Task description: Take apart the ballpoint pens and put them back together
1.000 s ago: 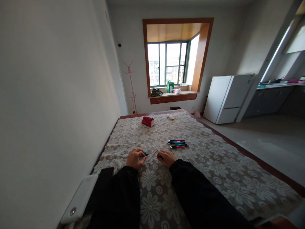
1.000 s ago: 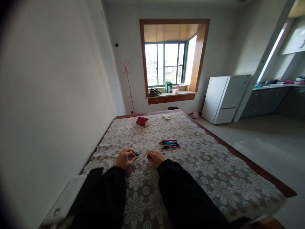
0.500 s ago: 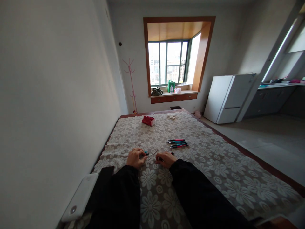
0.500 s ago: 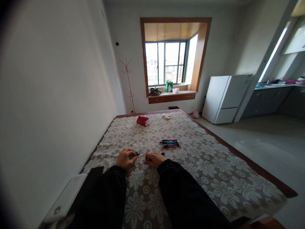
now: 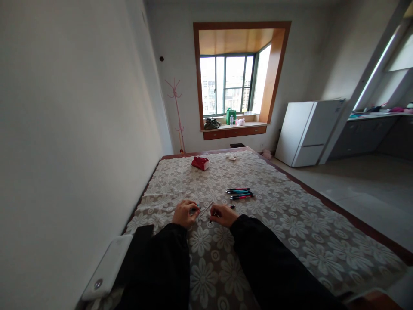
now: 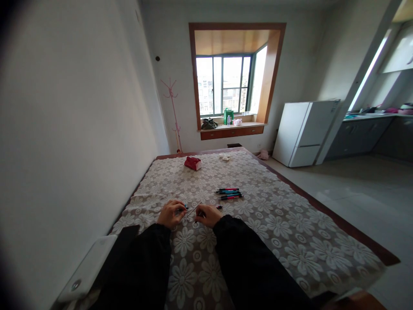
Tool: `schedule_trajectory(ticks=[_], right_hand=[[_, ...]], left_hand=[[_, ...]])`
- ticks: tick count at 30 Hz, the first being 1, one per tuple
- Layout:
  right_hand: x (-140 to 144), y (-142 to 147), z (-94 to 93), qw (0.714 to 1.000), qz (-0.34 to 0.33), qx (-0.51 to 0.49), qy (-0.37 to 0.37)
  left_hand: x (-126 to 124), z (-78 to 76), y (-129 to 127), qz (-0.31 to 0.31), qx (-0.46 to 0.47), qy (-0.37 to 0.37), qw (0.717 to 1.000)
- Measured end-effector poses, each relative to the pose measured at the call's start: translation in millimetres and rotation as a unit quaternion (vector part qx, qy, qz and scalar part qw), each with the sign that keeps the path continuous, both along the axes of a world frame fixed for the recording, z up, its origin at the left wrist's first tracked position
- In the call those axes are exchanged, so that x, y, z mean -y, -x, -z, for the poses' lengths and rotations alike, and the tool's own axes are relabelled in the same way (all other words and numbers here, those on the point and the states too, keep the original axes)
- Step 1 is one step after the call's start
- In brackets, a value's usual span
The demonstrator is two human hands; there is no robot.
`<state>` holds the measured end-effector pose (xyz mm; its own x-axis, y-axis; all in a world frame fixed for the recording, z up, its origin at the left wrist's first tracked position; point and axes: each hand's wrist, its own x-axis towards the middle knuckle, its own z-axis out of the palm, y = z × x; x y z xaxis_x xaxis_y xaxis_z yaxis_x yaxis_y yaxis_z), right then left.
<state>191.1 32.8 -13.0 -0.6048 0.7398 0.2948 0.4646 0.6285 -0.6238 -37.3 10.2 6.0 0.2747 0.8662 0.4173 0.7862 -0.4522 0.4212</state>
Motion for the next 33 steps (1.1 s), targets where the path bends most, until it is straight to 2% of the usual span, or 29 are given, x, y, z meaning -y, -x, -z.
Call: schedule_trajectory(ticks=[2, 6, 11, 14, 18, 20, 22, 24, 25, 29, 33], right_hand=[[0.0, -1.1, -1.2, 1.0, -0.011, 0.004, -0.007], [0.2, -6.1, -6.8, 0.999, 0.009, -0.025, -0.026], [0.7, -8.5, -5.6, 0.999, -0.026, 0.015, -0.041], [2.0, -6.1, -4.4, 0.998, -0.02, 0.026, -0.059], [2.2, -6.0, -9.4, 0.992, -0.052, 0.054, -0.103], [-0.9, -11.9, -13.7, 0.991, -0.012, 0.046, -0.127], [-6.9, -23.2, -16.7, 0.985, 0.094, 0.034, -0.14], [-14.5, -37.9, -16.3, 0.97, 0.198, 0.04, -0.133], [-18.2, -45.1, -14.6, 0.966, 0.22, 0.055, -0.123], [-27.4, -61.4, -2.1, 0.97, 0.189, 0.131, -0.083], [-27.4, -55.8, 5.0, 0.97, 0.178, 0.148, -0.075]], left_hand=[[-0.2, 0.2, 0.3, 0.0, 0.003, 0.0, 1.0], [-2.3, 2.1, 2.1, -0.015, 0.009, -0.002, 1.0], [-4.2, 4.0, 4.2, -0.066, 0.019, 0.003, 0.998], [-4.6, 4.7, 5.4, -0.076, 0.019, 0.003, 0.997], [-5.3, 5.4, 5.8, -0.087, 0.019, 0.004, 0.996], [-5.7, 5.4, 5.7, -0.09, 0.022, 0.006, 0.996], [-6.0, 5.0, 5.6, -0.088, 0.025, 0.009, 0.996], [-5.6, 4.3, 5.3, -0.079, 0.028, 0.012, 0.996], [-5.1, 3.8, 5.0, -0.068, 0.028, 0.012, 0.997], [-0.6, 1.3, 1.2, 0.012, 0.007, 0.013, 1.0], [4.3, 0.7, -6.1, 0.09, -0.031, 0.031, 0.995]])
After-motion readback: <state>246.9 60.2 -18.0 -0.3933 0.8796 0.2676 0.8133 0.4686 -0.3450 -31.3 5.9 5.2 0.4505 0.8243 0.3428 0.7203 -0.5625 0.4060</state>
